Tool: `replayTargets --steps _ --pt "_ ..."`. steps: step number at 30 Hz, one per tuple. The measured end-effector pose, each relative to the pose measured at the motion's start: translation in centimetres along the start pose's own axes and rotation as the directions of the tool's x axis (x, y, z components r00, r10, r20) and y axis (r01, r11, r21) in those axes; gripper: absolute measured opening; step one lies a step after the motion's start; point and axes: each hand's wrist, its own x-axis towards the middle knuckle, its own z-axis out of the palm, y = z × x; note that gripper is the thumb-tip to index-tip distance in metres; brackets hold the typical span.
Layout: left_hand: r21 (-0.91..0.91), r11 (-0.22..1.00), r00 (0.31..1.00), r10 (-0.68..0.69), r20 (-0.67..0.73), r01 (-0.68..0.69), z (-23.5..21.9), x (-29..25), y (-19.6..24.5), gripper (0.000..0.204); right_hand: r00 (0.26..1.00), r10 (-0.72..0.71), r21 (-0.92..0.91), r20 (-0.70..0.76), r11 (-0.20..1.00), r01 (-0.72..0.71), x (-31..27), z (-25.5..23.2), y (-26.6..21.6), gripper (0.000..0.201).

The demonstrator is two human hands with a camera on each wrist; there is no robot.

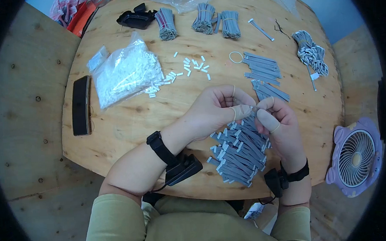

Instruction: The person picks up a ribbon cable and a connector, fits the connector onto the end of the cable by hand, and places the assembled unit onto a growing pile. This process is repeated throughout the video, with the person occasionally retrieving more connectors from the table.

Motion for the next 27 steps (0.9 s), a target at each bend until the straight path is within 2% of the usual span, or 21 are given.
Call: replayTargets --steps 5,8,19,27 --pt "0.046 0.998 0.999 -0.041 -0.001 0.041 0.11 -0.09 0.23 0.015 1.000 -0.011 -0.027 0.002 1.000 0.011 -0.02 0.04 0.03 0.008" --pt "-0.005 0.993 0.993 -0.116 -0.029 0.116 0.03 0.09 0.08 0.014 0.999 -0.049 -0.075 0.020 0.996 0.050 -0.03 0.14 0.11 0.008" --pt "-0.108 0.990 0.996 -0.093 0.005 0.093 0.08 0.13 -0.33 0.014 0.994 -0.105 -0.105 0.021 0.989 0.107 -0.04 0.41 0.29 0.008" --pt "-0.126 0.988 0.996 -0.084 0.016 0.085 0.02 0.16 -0.42 0.014 0.996 -0.087 -0.102 0.008 0.991 0.088 0.00 0.43 0.30 0.008"
